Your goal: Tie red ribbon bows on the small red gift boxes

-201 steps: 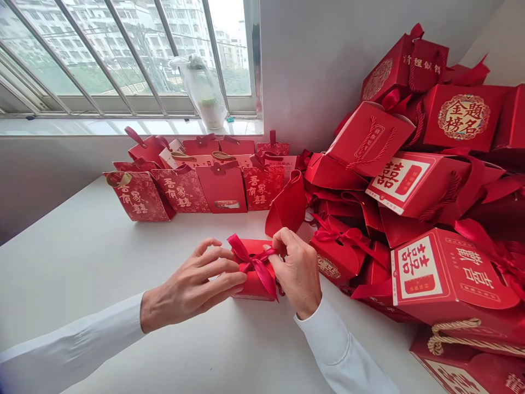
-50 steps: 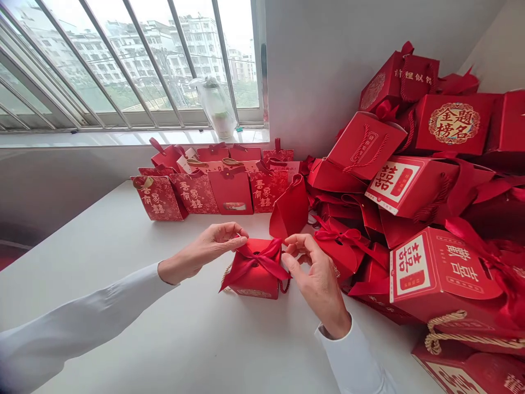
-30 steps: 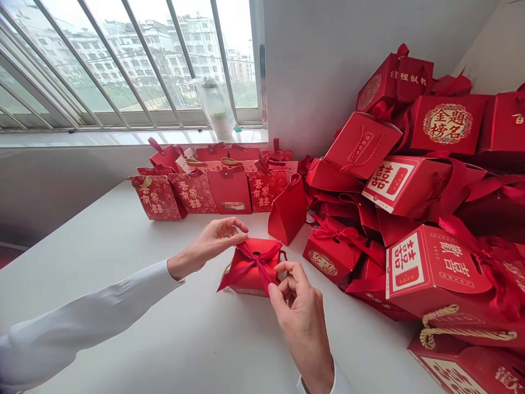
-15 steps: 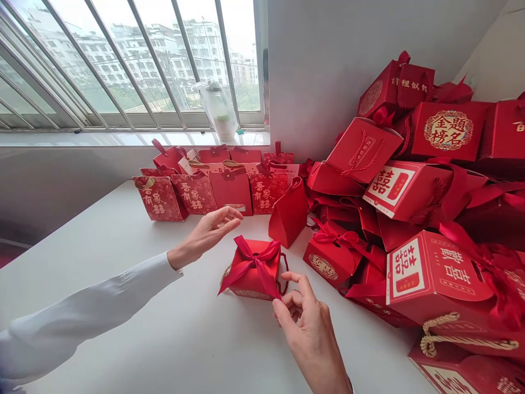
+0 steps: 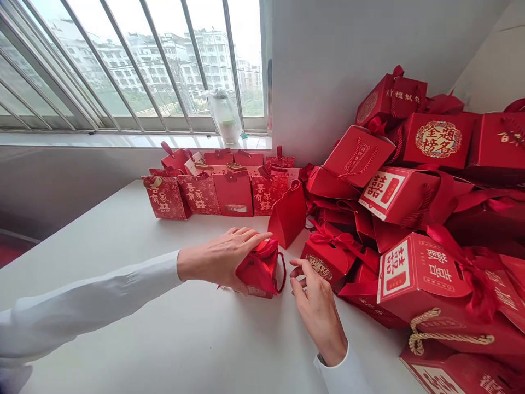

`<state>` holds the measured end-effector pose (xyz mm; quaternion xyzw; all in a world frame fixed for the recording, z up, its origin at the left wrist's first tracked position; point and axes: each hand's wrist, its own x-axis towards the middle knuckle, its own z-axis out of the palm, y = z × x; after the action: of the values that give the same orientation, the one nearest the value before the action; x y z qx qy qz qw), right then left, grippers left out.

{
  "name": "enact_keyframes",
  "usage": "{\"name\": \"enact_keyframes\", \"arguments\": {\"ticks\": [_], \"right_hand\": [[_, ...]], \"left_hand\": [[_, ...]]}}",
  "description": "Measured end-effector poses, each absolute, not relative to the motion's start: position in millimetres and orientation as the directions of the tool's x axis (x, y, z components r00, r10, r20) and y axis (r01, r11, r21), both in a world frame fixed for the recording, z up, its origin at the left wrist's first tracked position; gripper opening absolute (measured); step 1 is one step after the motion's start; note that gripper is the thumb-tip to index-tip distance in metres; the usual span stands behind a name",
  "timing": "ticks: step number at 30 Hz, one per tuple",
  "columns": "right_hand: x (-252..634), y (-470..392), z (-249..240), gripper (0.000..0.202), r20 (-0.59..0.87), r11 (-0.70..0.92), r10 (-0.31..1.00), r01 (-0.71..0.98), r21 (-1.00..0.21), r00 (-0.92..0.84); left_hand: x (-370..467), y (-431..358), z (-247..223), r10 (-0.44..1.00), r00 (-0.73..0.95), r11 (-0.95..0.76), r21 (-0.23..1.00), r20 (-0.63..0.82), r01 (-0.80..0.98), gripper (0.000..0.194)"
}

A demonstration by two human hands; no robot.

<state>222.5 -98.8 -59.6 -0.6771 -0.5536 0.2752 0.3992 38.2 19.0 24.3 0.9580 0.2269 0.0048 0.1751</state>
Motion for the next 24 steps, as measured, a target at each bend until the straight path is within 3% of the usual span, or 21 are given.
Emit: {"name": "enact_keyframes", "arguments": {"ticks": [4,7,9,12,17,20,24], "right_hand": [[219,-80,-58,0.033,0.103,-0.006,0.979,0.527,-0.850,0.176],[218,-71,-57,0.014,0.114,0.012,0.980,0.525,-0.851,0.163],[220,-71,-58,0.012,0.105,0.011,0.981,0.496,-0.868,0.162],[223,-77,-64,0.015,0.060,-0.009,0.985,0.398,-0.917,0.160],[218,-79,-77,0.033,0.020,-0.017,0.981,0.186,-0.982,0.195],[211,-73,-81,0.042,0.000,-0.020,0.983,0.109,-0.994,0.182],[213,-74,-78,0.035,-0.046,-0.055,0.989,0.053,-0.997,0.144]], "left_hand": [[34,21,33,0.453,0.888,-0.754,0.496,-0.085,0.432,0.106],[24,33,38,0.618,0.777,-0.461,0.747,-0.119,0.480,0.075],[14,43,29,0.738,0.643,-0.204,0.841,-0.205,0.502,0.054],[0,55,1,0.744,0.583,-0.040,0.848,-0.327,0.528,0.047],[-7,53,-34,0.645,0.652,0.020,0.861,-0.399,0.507,0.043],[-7,48,-31,0.632,0.654,0.019,0.852,-0.415,0.523,0.039],[-23,50,-6,0.676,0.586,0.031,0.812,-0.447,0.583,0.040]]}}
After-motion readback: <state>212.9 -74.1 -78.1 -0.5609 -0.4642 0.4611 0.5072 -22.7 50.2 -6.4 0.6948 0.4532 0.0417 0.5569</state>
